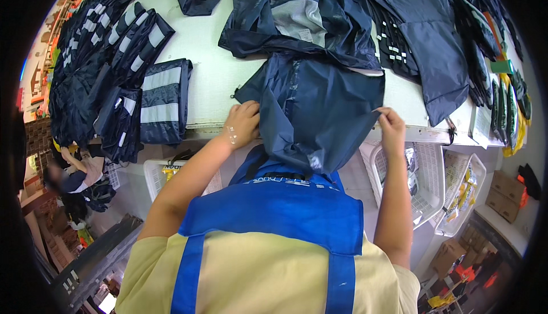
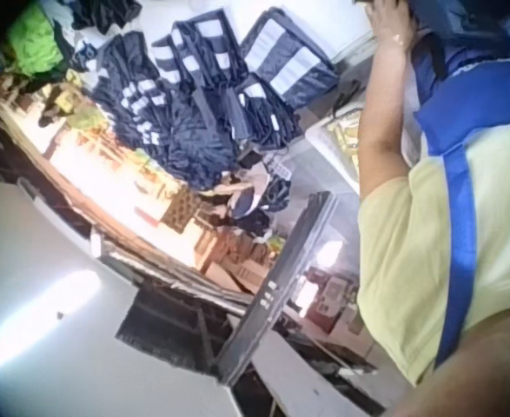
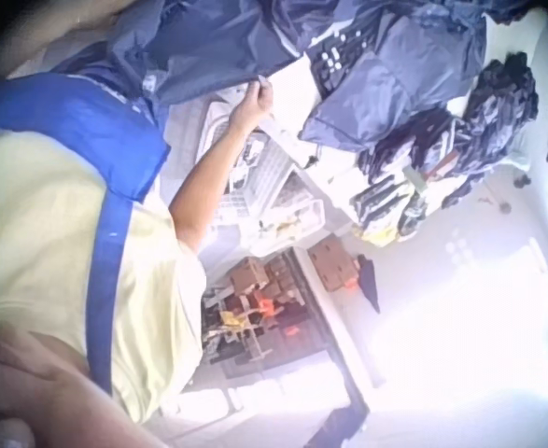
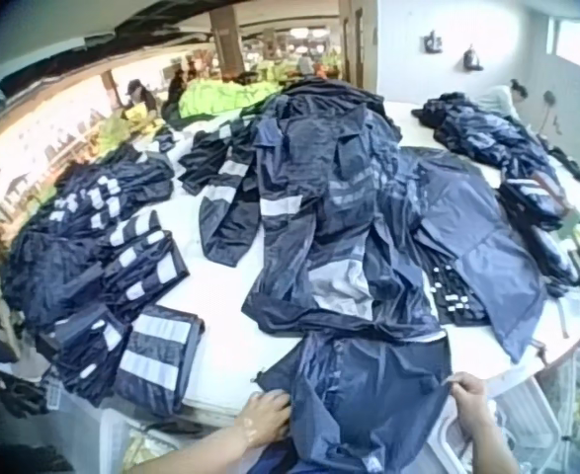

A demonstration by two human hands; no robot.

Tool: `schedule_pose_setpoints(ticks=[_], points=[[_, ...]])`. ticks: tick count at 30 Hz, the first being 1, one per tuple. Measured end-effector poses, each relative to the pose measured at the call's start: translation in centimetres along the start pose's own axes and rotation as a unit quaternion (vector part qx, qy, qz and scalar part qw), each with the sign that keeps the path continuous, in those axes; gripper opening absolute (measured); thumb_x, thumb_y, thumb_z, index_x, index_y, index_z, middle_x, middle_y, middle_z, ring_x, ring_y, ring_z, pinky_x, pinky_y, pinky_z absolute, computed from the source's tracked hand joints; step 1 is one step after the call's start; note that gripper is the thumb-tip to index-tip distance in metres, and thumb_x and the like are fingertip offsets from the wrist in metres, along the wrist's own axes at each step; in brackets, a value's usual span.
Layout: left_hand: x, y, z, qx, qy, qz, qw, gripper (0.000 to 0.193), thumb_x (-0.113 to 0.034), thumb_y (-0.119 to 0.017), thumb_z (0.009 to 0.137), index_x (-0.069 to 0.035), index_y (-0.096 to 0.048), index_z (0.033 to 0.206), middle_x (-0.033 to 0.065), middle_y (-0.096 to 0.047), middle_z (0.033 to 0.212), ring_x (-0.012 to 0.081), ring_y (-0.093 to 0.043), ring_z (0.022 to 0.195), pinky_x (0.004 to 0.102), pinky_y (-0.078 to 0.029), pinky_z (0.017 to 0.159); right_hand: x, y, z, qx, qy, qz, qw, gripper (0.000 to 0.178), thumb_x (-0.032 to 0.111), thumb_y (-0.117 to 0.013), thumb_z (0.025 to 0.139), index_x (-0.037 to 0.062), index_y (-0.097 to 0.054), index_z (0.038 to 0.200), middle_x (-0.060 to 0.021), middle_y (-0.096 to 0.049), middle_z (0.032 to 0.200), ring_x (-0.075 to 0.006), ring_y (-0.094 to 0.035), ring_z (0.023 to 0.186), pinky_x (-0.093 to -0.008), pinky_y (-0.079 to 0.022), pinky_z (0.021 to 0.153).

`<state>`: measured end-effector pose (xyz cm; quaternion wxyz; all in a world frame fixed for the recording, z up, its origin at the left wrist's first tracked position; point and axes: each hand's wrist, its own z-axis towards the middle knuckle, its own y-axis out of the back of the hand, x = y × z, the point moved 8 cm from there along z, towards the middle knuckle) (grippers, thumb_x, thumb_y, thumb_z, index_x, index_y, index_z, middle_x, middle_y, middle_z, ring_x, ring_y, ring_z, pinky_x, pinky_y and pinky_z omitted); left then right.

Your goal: The person folds several dark-colored garments on a white table. They smooth the fabric, fold the sleeves and body, and stack the folded items. The person handles the garments one at a time, turning them over as needed to complete the folds.

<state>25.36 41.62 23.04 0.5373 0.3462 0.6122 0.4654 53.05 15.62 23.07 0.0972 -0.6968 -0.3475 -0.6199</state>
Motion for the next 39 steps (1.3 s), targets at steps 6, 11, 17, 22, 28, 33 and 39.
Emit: schedule_pose_setpoints(ticks=[6, 11, 17, 22, 28, 33, 39], points=[[2.4, 0.5, 0.5, 0.046, -0.059, -0.130, 0.989, 0.016, -0.010, -0.063, 0.079, -0.005, -0.059, 0.093, 0.0092, -0.061, 0.096, 0.0263, -0.056, 0.099, 0.0358, -0.044, 0.086, -3.3, 8.5, 3.7, -0.197, 0.041, -0.333, 0.921, 0.031, 0.012, -0.063, 0.085, -0.0028, -0.059, 0.111, -0.0118, -0.064, 0.097, -0.0204, -0.060, 0.090, -0.0290, -0.046, 0.078], [5.8, 1.3, -1.0, 0.048, 0.166, -0.348, 0.921, 0.012, -0.007, -0.055, 0.087, -0.003, -0.054, 0.099, 0.0113, -0.060, 0.098, 0.0249, -0.059, 0.091, 0.0321, -0.046, 0.085, 6.5, -3.7, -6.4, -0.057, 0.169, -0.198, 0.964, 0.012, 0.007, -0.070, 0.077, 0.0038, -0.065, 0.087, -0.0064, -0.065, 0.079, -0.0194, -0.062, 0.072, -0.0295, -0.051, 0.070], [0.4, 6.5, 1.0, -0.096, -0.096, -0.097, 0.986, 0.039, -0.002, -0.067, 0.069, -0.006, -0.053, 0.105, 0.0116, -0.055, 0.095, 0.0306, -0.055, 0.096, 0.0362, -0.046, 0.086, 7.3, -12.3, -8.9, 0.140, 0.190, -0.320, 0.918, 0.095, 0.028, -0.082, 0.064, 0.0086, -0.034, 0.143, -0.0138, -0.036, 0.147, -0.0417, -0.019, 0.141, -0.0630, -0.014, 0.109], [3.0, 5.3, 2.0, -0.060, -0.046, -0.028, 0.997, 0.044, 0.006, -0.064, 0.064, -0.008, -0.058, 0.105, 0.0115, -0.057, 0.095, 0.0324, -0.055, 0.096, 0.0404, -0.047, 0.081, 10.2, -12.6, -10.0, -0.030, 0.338, -0.316, 0.886, 0.075, 0.017, -0.080, 0.063, 0.0017, -0.043, 0.127, -0.0213, -0.045, 0.129, -0.0374, -0.041, 0.122, -0.0533, -0.031, 0.097], [2.2, 6.6, 2.7, -0.021, -0.125, -0.097, 0.987, 0.025, -0.002, -0.063, 0.080, -0.005, -0.061, 0.104, 0.0119, -0.063, 0.110, 0.0300, -0.059, 0.094, 0.0379, -0.048, 0.082, 9.3, -15.1, -10.6, 0.078, 0.268, -0.197, 0.940, 0.034, 0.012, -0.078, 0.067, 0.0035, -0.059, 0.094, -0.0096, -0.057, 0.093, -0.0308, -0.055, 0.093, -0.0370, -0.044, 0.081], [2.6, 7.5, 4.8, 0.104, 0.028, -0.282, 0.953, 0.015, -0.008, -0.058, 0.088, 0.000, -0.061, 0.101, 0.0108, -0.065, 0.105, 0.0235, -0.061, 0.087, 0.0313, -0.048, 0.079, 10.0, -15.6, -8.0, 0.060, 0.294, -0.341, 0.891, 0.024, 0.015, -0.071, 0.074, 0.0061, -0.062, 0.094, -0.0070, -0.058, 0.096, -0.0303, -0.052, 0.100, -0.0435, -0.040, 0.091], [9.6, 9.3, 5.4, 0.024, 0.028, -0.279, 0.960, 0.019, -0.015, -0.059, 0.089, 0.002, -0.062, 0.083, 0.0086, -0.061, 0.091, 0.0187, -0.058, 0.083, 0.0286, -0.045, 0.075, 12.5, -13.7, -10.0, 0.211, 0.316, -0.253, 0.890, 0.012, 0.011, -0.066, 0.079, 0.0074, -0.063, 0.090, -0.0098, -0.064, 0.091, -0.0295, -0.061, 0.093, -0.0454, -0.045, 0.086]])
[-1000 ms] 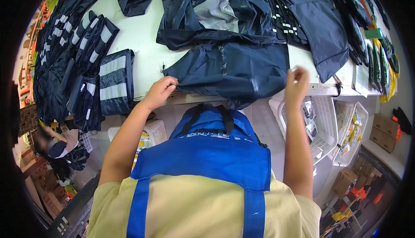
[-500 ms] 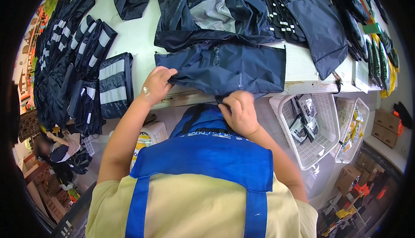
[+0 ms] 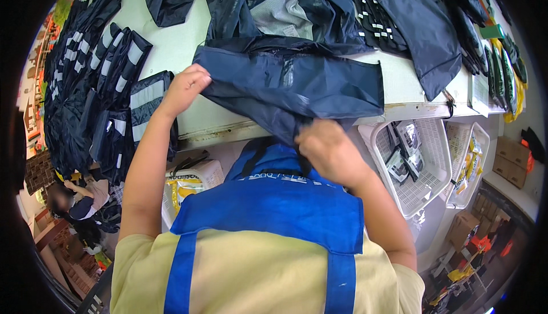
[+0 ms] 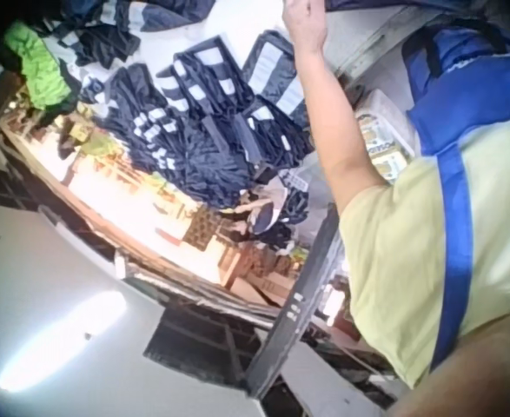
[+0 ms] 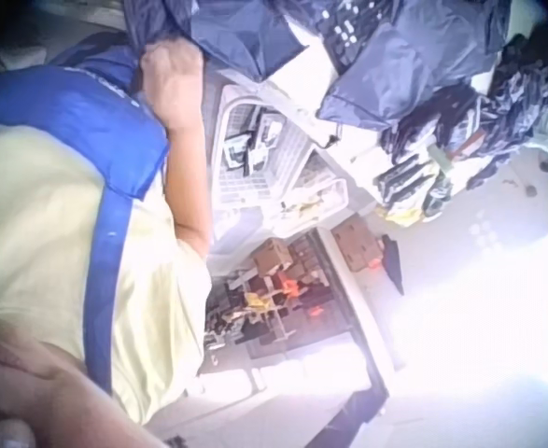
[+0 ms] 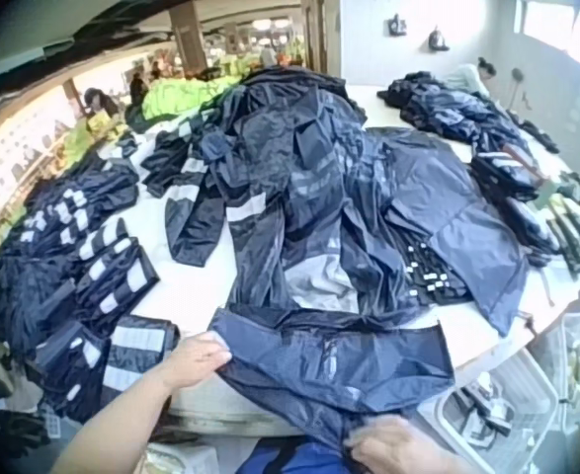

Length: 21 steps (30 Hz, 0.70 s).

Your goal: The person folds several dark-colored garments on a white table. They smooth the fabric, fold the sleeves and body, and stack the folded items. The person handles the garments one at a time, turning them over as needed to complete the folds.

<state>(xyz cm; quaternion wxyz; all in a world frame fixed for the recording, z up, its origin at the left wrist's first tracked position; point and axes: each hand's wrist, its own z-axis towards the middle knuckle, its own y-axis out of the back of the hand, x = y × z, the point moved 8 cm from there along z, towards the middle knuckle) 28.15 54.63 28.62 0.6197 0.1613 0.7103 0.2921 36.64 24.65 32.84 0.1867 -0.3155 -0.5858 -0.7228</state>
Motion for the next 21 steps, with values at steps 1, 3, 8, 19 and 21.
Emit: schedule_pose_setpoints(ticks=[1, 3, 8, 19, 21], points=[[2.4, -0.2, -0.1, -0.010, 0.045, 0.002, 0.999, 0.019, -0.016, -0.061, 0.087, 0.002, -0.063, 0.082, 0.0082, -0.061, 0.091, 0.0191, -0.058, 0.082, 0.0282, -0.045, 0.075, 0.2, -0.7, -0.5, 0.058, -0.002, 0.031, 0.998, 0.011, 0.011, -0.066, 0.079, 0.0074, -0.063, 0.089, -0.0100, -0.064, 0.089, -0.0295, -0.061, 0.090, -0.0449, -0.045, 0.085], [6.1, -2.0, -0.3, 0.000, 0.091, 0.023, 0.996, 0.019, -0.018, -0.065, 0.083, 0.001, -0.063, 0.081, 0.0092, -0.060, 0.096, 0.0206, -0.058, 0.086, 0.0283, -0.044, 0.077, -3.0, -4.6, -2.2, 0.155, -0.109, 0.026, 0.981, 0.010, 0.014, -0.065, 0.080, 0.0077, -0.064, 0.088, -0.0101, -0.065, 0.086, -0.0295, -0.062, 0.087, -0.0423, -0.046, 0.084], [4.1, -2.4, -3.1, -0.195, 0.025, 0.312, 0.930, 0.030, -0.019, -0.075, 0.073, -0.005, -0.064, 0.097, 0.0186, -0.051, 0.119, 0.0293, -0.052, 0.110, 0.0340, -0.044, 0.088, -4.5, -3.9, 1.4, -0.035, -0.134, -0.002, 0.990, 0.036, 0.030, -0.066, 0.081, 0.0130, -0.062, 0.113, -0.0132, -0.056, 0.119, -0.0326, -0.051, 0.114, -0.0450, -0.040, 0.095], [-5.2, -7.8, -2.5, -0.202, 0.100, -0.136, 0.965, 0.063, -0.011, -0.071, 0.079, 0.001, -0.041, 0.133, 0.0196, -0.057, 0.116, 0.0310, -0.058, 0.106, 0.0375, -0.046, 0.094, -6.8, -8.2, 2.7, 0.066, -0.142, -0.176, 0.972, 0.083, 0.056, -0.075, 0.064, 0.0297, -0.046, 0.137, -0.0142, -0.025, 0.152, -0.0432, -0.014, 0.140, -0.0628, -0.014, 0.108], [-10.1, -12.3, 0.7, 0.007, 0.005, -0.017, 1.000, 0.069, -0.020, -0.070, 0.081, 0.001, -0.037, 0.137, 0.0202, -0.053, 0.122, 0.0367, -0.054, 0.112, 0.0380, -0.044, 0.098, -8.5, -7.8, 1.7, 0.020, -0.130, -0.143, 0.981, 0.072, 0.045, -0.074, 0.070, 0.0143, -0.051, 0.131, -0.0181, -0.036, 0.144, -0.0410, -0.025, 0.137, -0.0560, -0.020, 0.109]])
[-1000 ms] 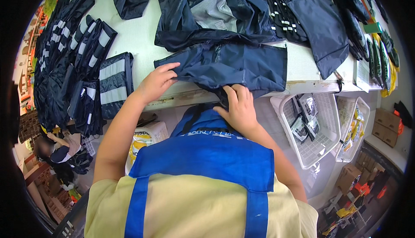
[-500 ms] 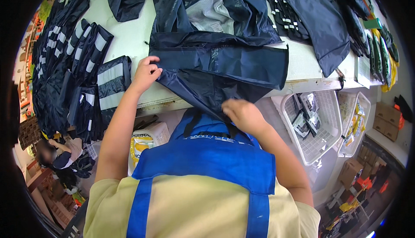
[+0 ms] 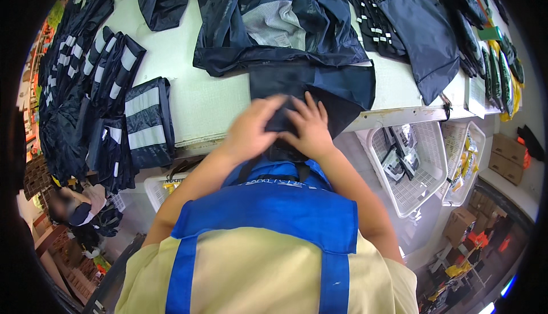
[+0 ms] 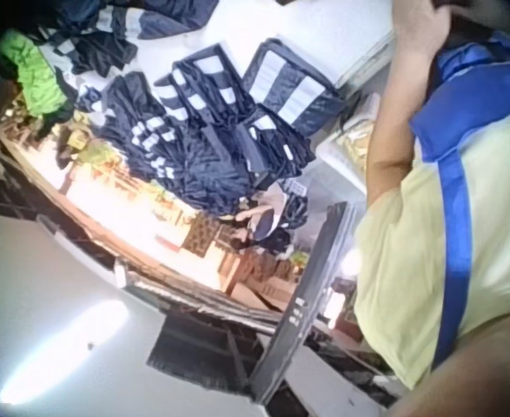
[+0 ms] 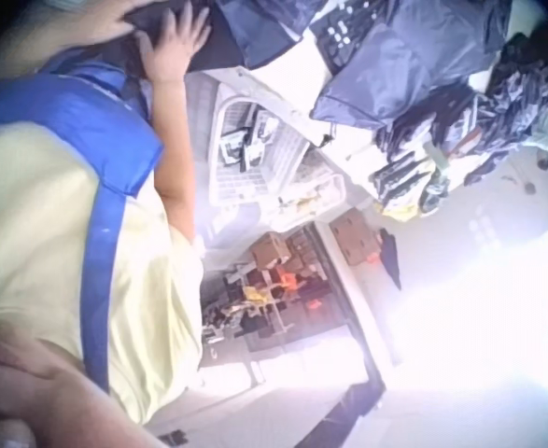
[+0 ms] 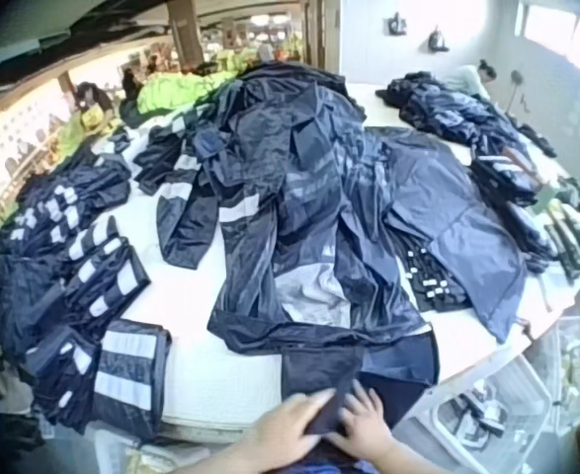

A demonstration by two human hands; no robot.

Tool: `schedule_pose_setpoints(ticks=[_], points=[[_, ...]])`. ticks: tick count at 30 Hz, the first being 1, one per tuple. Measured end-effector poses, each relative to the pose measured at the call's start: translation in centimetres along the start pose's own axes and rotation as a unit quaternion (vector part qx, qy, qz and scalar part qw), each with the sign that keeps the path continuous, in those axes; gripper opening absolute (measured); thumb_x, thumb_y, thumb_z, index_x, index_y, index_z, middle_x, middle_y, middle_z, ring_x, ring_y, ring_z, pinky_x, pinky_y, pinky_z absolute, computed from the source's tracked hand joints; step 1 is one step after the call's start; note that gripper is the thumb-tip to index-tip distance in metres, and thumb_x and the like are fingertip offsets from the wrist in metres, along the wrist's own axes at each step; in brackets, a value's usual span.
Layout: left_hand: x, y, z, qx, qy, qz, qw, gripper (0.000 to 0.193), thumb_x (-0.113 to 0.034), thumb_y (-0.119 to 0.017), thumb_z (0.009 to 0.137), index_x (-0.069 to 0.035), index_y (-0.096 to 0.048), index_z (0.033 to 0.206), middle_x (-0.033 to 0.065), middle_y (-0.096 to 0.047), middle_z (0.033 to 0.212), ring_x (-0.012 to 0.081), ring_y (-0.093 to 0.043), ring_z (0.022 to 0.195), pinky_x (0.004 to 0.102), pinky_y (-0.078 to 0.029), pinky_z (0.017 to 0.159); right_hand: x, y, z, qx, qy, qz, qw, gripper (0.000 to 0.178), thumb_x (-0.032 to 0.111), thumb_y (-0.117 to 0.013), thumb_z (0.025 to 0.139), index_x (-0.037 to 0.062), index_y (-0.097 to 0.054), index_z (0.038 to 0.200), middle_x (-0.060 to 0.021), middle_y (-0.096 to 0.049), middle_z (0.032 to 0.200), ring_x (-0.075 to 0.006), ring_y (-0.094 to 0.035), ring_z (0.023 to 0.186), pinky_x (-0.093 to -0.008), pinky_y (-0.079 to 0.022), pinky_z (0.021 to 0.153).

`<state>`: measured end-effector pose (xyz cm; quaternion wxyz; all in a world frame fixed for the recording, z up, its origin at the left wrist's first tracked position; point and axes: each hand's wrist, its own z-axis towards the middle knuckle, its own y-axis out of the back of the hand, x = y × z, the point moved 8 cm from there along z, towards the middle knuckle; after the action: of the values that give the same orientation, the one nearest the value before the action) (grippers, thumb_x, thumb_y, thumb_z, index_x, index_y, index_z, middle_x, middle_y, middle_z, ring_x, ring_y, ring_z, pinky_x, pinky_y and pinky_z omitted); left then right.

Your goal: The person folds several dark-colored garments on a white table. They smooth the fabric, fold the sleeves and body, and stack the folded items. The person handles the garments one at a time, turning them over as needed to complete the folds.

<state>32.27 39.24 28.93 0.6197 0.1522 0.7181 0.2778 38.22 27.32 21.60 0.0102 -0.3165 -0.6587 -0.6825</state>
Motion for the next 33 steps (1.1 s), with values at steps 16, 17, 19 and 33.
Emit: schedule_pose_setpoints(ticks=[16, 17, 19, 33], points=[[4.5, -6.5, 2.1, 0.162, -0.041, 0.298, 0.940, 0.069, -0.062, -0.059, 0.078, -0.030, -0.047, 0.138, 0.0114, -0.013, 0.156, 0.0459, 0.002, 0.142, 0.0616, -0.002, 0.111, -0.9, 8.3, 0.3, -0.120, 0.019, 0.148, 0.981, 0.054, 0.018, -0.069, 0.073, 0.0163, -0.058, 0.126, -0.0196, -0.044, 0.136, -0.0386, -0.037, 0.128, -0.0461, -0.029, 0.107], [4.8, -6.5, 2.3, 0.218, -0.005, 0.306, 0.927, 0.067, -0.059, -0.059, 0.079, -0.019, -0.055, 0.132, 0.0147, -0.026, 0.152, 0.0425, -0.005, 0.142, 0.0598, -0.005, 0.112, 1.2, 7.9, 1.5, -0.071, 0.038, 0.070, 0.994, 0.058, 0.029, -0.069, 0.075, 0.0231, -0.054, 0.131, -0.0167, -0.033, 0.146, -0.0403, -0.028, 0.135, -0.0503, -0.023, 0.110], [4.4, -4.7, 2.7, 0.107, -0.101, 0.179, 0.973, 0.055, -0.047, -0.060, 0.080, -0.007, -0.063, 0.119, 0.0181, -0.047, 0.135, 0.0376, -0.030, 0.135, 0.0555, -0.019, 0.112, 1.4, 5.0, 2.5, 0.013, 0.024, -0.003, 1.000, 0.065, 0.047, -0.064, 0.079, 0.0264, -0.046, 0.139, -0.0106, -0.025, 0.153, -0.0410, -0.017, 0.140, -0.0599, -0.014, 0.110], [6.9, -5.0, 3.4, 0.075, -0.133, 0.279, 0.948, 0.057, -0.043, -0.053, 0.089, -0.033, -0.037, 0.143, 0.0039, -0.021, 0.155, 0.0315, -0.016, 0.143, 0.0549, -0.010, 0.114, -3.9, 7.4, -1.0, -0.021, 0.050, -0.016, 0.998, 0.053, 0.003, -0.062, 0.074, 0.0098, -0.056, 0.126, -0.0123, -0.056, 0.125, -0.0344, -0.049, 0.120, -0.0424, -0.039, 0.099]])
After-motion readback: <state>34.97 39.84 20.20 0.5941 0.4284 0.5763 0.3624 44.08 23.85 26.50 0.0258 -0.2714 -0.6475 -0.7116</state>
